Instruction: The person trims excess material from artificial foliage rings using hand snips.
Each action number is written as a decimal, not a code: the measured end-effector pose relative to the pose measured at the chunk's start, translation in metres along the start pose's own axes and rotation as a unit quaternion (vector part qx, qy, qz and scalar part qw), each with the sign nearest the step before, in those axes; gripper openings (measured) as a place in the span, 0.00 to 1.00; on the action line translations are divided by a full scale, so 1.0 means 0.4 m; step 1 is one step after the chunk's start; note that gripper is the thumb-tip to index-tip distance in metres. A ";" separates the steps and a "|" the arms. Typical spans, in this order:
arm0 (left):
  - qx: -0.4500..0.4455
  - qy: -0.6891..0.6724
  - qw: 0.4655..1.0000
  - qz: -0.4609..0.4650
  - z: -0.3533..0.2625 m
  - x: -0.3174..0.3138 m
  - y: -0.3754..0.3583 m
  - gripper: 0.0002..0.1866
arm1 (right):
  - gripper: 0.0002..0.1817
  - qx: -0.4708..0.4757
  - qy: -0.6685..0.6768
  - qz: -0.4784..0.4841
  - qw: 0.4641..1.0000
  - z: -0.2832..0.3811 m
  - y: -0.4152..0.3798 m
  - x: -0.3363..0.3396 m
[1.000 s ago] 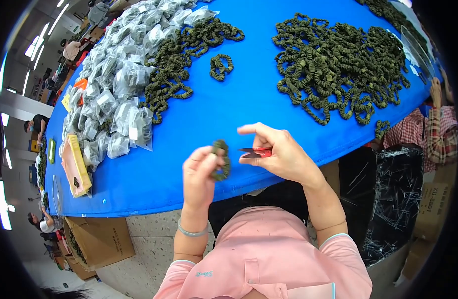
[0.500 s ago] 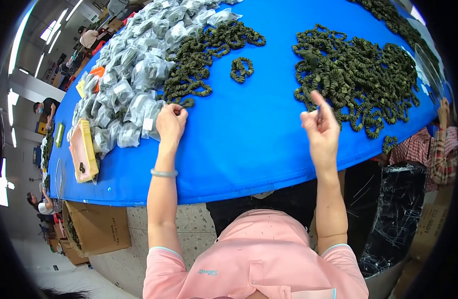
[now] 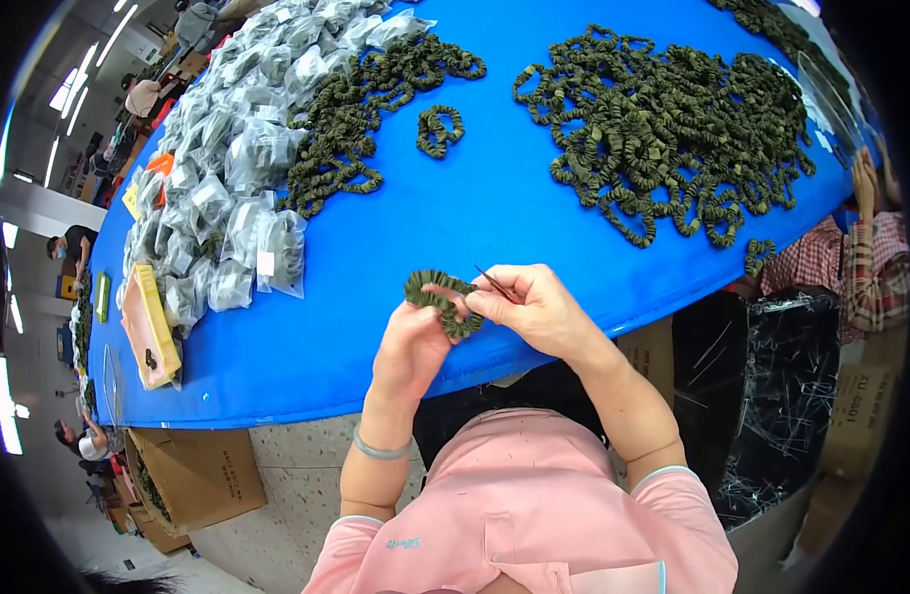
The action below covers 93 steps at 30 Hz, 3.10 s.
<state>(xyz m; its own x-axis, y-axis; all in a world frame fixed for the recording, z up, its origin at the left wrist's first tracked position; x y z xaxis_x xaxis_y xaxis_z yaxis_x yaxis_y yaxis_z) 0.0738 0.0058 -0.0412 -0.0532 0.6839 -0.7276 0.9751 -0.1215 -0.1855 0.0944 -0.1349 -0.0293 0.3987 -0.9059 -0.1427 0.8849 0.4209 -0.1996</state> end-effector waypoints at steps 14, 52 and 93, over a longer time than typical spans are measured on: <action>0.021 0.244 0.969 0.011 0.009 0.019 -0.023 0.08 | 0.05 0.098 -0.176 -0.117 0.972 0.094 -0.027 0.006; -0.369 0.570 0.734 -0.017 -0.057 -0.096 -0.082 0.15 | 0.05 -0.042 0.194 -0.035 0.980 0.008 -0.006 -0.009; -0.084 0.190 0.976 -0.070 -0.050 -0.042 0.042 0.07 | 0.17 0.187 -0.106 -0.279 0.936 0.131 -0.069 0.080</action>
<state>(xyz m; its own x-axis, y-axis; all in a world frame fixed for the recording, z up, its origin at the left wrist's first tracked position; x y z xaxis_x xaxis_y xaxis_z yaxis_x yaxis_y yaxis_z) 0.0954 0.0068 -0.0188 -0.1362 0.9065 -0.3996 0.9873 0.0907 -0.1307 0.0953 -0.1780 0.0224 -0.1470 -0.9854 0.0855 0.9760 -0.1305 0.1741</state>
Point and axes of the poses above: each hand's wrist, its own y-axis towards the middle knuckle, its own x-axis out of the back of the hand, z = x × y, the point moved 7 cm from there along y, towards the middle knuckle, and after that the axes turned 6 degrees about -x, right-handed, at the moved point
